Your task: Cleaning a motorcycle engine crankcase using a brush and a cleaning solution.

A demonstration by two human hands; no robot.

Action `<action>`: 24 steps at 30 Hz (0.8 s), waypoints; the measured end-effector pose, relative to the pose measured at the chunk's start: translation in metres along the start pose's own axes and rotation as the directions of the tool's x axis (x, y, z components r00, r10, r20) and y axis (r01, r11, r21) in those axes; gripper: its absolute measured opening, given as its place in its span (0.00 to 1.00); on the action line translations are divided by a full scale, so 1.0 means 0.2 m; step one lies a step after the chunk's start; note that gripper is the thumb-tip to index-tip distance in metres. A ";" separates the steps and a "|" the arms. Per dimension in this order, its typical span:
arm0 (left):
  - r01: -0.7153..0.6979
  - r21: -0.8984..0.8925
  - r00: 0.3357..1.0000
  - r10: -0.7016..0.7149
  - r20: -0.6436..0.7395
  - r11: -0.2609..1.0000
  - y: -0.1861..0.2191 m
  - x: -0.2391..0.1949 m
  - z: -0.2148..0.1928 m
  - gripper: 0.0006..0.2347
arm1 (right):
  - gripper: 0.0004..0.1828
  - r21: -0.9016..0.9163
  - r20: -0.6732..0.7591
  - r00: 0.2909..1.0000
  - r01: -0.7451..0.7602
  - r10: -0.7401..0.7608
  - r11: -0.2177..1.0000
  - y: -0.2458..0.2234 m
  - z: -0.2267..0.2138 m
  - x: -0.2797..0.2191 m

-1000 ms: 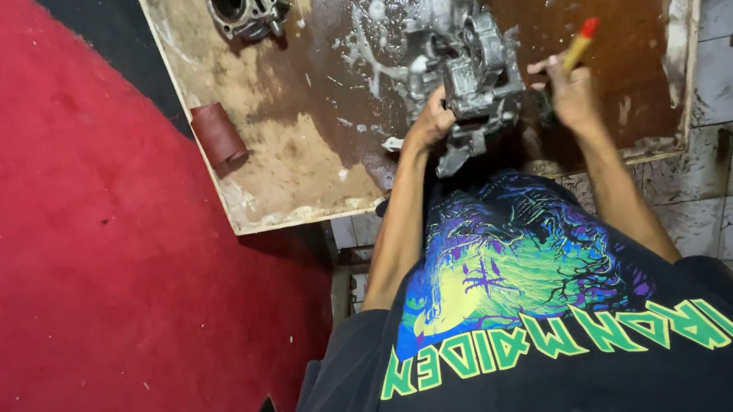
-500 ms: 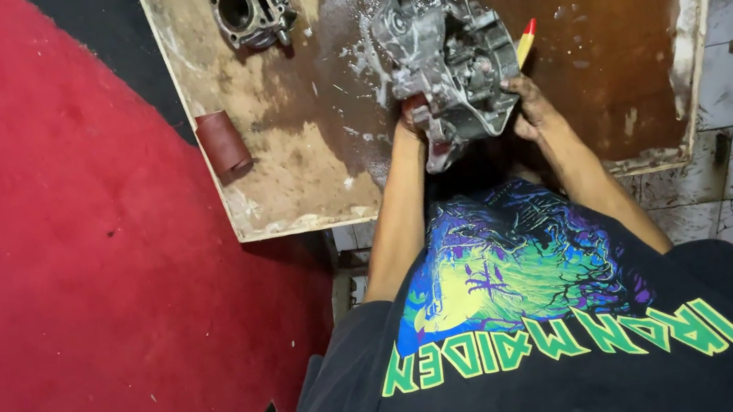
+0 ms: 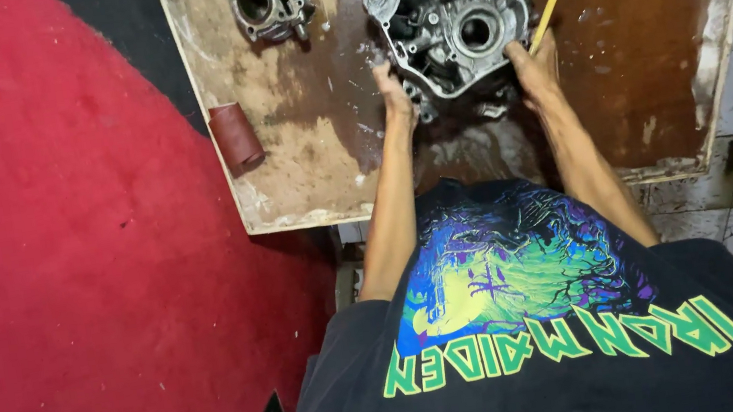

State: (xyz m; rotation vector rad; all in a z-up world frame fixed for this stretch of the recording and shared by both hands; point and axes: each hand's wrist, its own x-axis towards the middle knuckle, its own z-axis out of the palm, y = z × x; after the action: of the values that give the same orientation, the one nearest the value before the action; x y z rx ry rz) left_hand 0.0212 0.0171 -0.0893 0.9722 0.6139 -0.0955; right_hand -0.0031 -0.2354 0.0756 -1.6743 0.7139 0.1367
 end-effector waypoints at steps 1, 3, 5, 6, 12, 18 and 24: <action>0.004 0.001 1.000 -0.004 -0.004 1.000 0.29 -0.47 -0.17 0.28 | 0.37 -0.002 0.001 1.000 -0.005 0.005 1.000 -0.01 0.01 -0.01; -0.006 0.267 0.999 -0.005 0.042 0.964 0.52 -0.38 0.32 0.29 | 0.42 -0.146 -0.046 0.999 -0.018 0.012 0.989 -0.05 0.02 -0.01; -0.039 0.510 0.996 -0.011 0.094 0.860 0.54 -0.40 0.34 0.31 | 0.45 -0.119 -0.059 0.997 0.035 -0.043 0.992 0.02 0.05 0.02; -0.061 0.618 0.993 -0.017 0.119 0.784 0.59 -0.35 0.40 0.32 | 0.48 -0.091 -0.072 0.993 0.087 -0.093 0.992 0.05 0.07 0.04; 0.025 0.819 0.992 0.087 -0.091 0.574 0.40 -0.21 0.29 0.34 | 0.52 -0.213 -0.067 0.998 -0.029 0.015 0.977 0.03 0.06 -0.03; 0.036 0.857 0.946 0.260 -0.196 0.514 0.15 -0.07 0.30 0.36 | 0.45 -0.170 0.002 0.985 -0.168 0.171 0.971 -0.24 -0.15 -0.07; 0.205 0.811 0.939 0.125 -0.322 0.548 0.88 -0.58 0.77 0.29 | 0.22 0.016 -0.008 0.993 0.122 -0.121 0.992 -0.03 -0.80 0.59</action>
State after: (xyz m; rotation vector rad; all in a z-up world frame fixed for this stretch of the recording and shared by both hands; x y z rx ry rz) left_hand 0.0548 -0.0271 0.1668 1.9638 0.9508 -0.2874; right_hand 0.0475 -0.4270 0.0652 -1.6984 0.6149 0.0387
